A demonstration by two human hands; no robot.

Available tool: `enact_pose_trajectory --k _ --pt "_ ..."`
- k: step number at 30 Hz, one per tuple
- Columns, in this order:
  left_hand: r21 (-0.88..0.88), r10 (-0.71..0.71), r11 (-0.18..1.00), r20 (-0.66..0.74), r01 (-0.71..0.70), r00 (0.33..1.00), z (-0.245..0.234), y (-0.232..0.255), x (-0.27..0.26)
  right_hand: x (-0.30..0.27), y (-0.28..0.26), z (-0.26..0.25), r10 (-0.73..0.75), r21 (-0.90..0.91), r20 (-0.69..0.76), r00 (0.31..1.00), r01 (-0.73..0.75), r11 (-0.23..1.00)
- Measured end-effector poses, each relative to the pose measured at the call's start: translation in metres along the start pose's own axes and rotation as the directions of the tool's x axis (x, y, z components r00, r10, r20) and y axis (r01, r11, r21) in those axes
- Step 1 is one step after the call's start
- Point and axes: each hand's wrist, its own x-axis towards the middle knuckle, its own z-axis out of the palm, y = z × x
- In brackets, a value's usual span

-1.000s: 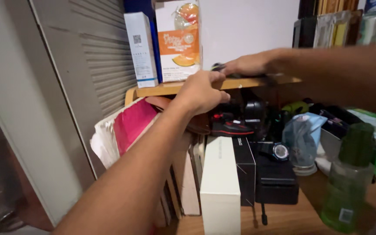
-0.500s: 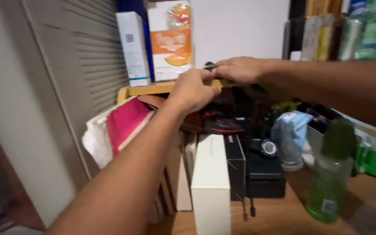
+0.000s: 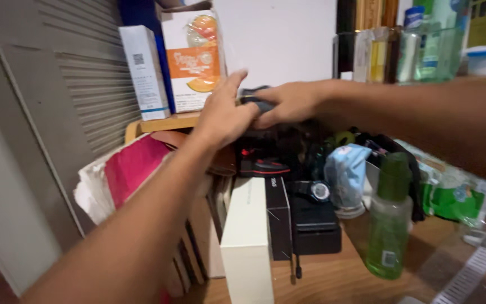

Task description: The person wipes a wooden shelf and various cosmetic bottles with a cloth. They handle multiple bottles one at a time, wiping each before placing them back on the shelf.

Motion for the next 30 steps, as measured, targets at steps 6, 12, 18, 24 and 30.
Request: enact_pose_trajectory --k 6,12,18,24,30 --pt "0.089 -0.271 0.962 0.399 0.257 0.876 -0.005 0.001 -0.001 -0.016 -0.006 0.006 -0.146 -0.171 -0.027 0.989 0.139 0.975" --pt "0.316 -0.341 0.919 0.330 0.237 0.880 -0.027 0.018 -0.007 -0.037 -0.036 0.007 0.106 -0.412 -0.228 0.968 -0.194 0.890" --pt "-0.018 -0.531 0.824 0.327 0.567 0.782 -0.032 0.057 0.008 -0.061 -0.059 -0.009 0.152 -0.225 -0.360 0.921 -0.244 0.943" --pt "0.136 -0.551 0.790 0.584 0.598 0.596 0.005 0.135 -0.014 -0.086 -0.036 -0.055 0.311 0.125 -0.341 0.887 -0.285 0.950" --pt "-0.082 -0.240 0.910 0.695 0.406 0.678 0.069 0.192 -0.059 -0.097 0.004 -0.040 0.168 0.100 -0.375 0.912 -0.140 0.985"
